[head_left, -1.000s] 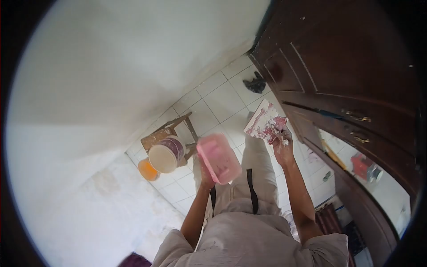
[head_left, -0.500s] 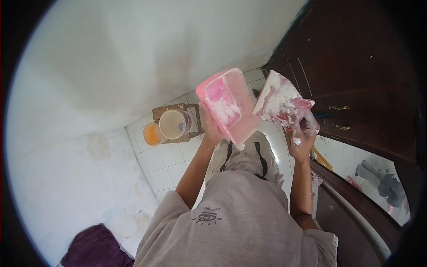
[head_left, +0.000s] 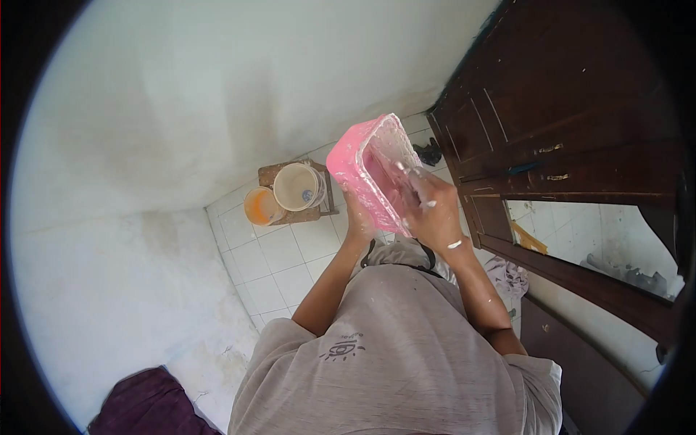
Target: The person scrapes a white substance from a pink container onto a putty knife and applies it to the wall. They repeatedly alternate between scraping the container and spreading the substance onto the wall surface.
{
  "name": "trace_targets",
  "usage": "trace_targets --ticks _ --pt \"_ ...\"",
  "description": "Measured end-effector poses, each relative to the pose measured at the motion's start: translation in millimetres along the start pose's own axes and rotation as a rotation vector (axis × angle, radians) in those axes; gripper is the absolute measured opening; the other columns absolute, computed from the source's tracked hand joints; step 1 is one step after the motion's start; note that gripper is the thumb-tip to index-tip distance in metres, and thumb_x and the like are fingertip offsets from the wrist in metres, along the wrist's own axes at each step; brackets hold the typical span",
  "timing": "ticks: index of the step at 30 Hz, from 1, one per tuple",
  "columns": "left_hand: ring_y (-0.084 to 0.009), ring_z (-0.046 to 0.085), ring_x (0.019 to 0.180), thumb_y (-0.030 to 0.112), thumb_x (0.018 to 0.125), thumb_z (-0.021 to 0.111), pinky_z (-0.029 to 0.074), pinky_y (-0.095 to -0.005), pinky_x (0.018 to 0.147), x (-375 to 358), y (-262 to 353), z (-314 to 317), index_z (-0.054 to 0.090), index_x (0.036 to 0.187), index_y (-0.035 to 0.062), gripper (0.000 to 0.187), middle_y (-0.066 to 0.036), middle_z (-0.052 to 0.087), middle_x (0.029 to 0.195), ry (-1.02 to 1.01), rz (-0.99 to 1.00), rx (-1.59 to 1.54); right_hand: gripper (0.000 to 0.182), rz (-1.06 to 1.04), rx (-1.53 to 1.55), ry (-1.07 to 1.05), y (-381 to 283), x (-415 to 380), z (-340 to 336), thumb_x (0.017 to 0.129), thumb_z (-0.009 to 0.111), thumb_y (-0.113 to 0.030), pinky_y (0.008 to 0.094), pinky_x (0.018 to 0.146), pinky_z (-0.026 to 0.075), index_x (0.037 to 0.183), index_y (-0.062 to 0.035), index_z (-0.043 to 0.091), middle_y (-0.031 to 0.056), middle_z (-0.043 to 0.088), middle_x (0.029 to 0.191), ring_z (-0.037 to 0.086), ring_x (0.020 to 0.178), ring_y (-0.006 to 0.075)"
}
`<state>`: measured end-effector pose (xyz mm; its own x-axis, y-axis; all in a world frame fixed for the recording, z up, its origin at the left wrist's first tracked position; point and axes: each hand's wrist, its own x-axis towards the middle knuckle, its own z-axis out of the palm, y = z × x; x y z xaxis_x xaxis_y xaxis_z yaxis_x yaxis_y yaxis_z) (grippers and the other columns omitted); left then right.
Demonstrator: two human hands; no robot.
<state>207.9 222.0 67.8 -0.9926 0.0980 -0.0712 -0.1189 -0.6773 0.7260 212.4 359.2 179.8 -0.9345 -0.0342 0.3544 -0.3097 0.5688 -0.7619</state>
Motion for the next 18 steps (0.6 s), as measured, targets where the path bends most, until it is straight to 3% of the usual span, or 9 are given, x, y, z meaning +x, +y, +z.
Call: trace_targets --ticks 3,5,7,10,18 --pt "-0.0268 0.036 0.134 0.071 0.091 0.03 0.032 -0.044 0.111 -12 -3 -4 0.021 0.148 0.0074 0.086 -0.011 0.033 0.146 0.049 0.003 -0.027 0.017 0.01 -0.029 -0.061 -9 -4 -18 0.078 0.061 0.002 0.0377 0.053 0.043 0.094 0.0042 0.062 0.0194 0.056 0.072 0.055 0.057 0.0347" --pt "-0.0267 0.037 0.134 0.071 0.091 0.03 0.032 -0.0439 0.111 -16 2 5 0.021 0.148 0.0074 0.085 -0.011 0.033 0.146 0.071 0.009 -0.052 0.017 0.133 -0.025 -0.014 -22 -8 -28 0.077 0.062 0.002 0.0355 0.053 0.042 0.094 0.004 0.062 0.0188 0.055 0.07 0.054 0.056 0.034" --pt "-0.027 0.037 0.134 0.07 0.092 0.031 0.032 -0.0438 0.111 -22 7 16 0.022 0.147 0.0071 0.084 -0.011 0.033 0.146 0.083 0.04 0.032 0.017 0.179 -0.12 -0.04 -26 -12 -30 0.075 0.061 0.003 0.0404 0.054 0.045 0.092 0.0041 0.062 0.0194 0.058 0.072 0.057 0.06 0.0364" --pt "-0.0268 0.037 0.134 0.068 0.093 0.031 0.034 -0.0436 0.11 -31 1 19 0.024 0.146 0.0065 0.081 -0.011 0.036 0.144 0.002 0.048 0.152 0.015 0.108 -0.144 0.061 -27 -17 -20 0.076 0.062 0.003 0.0402 0.054 0.046 0.091 0.0034 0.063 0.0185 0.059 0.072 0.058 0.06 0.0357" --pt "-0.0263 0.04 0.131 0.069 0.092 0.031 0.036 -0.0435 0.108 -34 2 10 0.027 0.145 0.0068 0.082 -0.011 0.039 0.142 -0.06 0.075 0.071 0.016 0.016 -0.085 -0.051 -32 -23 -13 0.075 0.063 0.002 0.0416 0.057 0.049 0.091 0.0007 0.064 0.0173 0.063 0.079 0.061 0.067 0.0366"
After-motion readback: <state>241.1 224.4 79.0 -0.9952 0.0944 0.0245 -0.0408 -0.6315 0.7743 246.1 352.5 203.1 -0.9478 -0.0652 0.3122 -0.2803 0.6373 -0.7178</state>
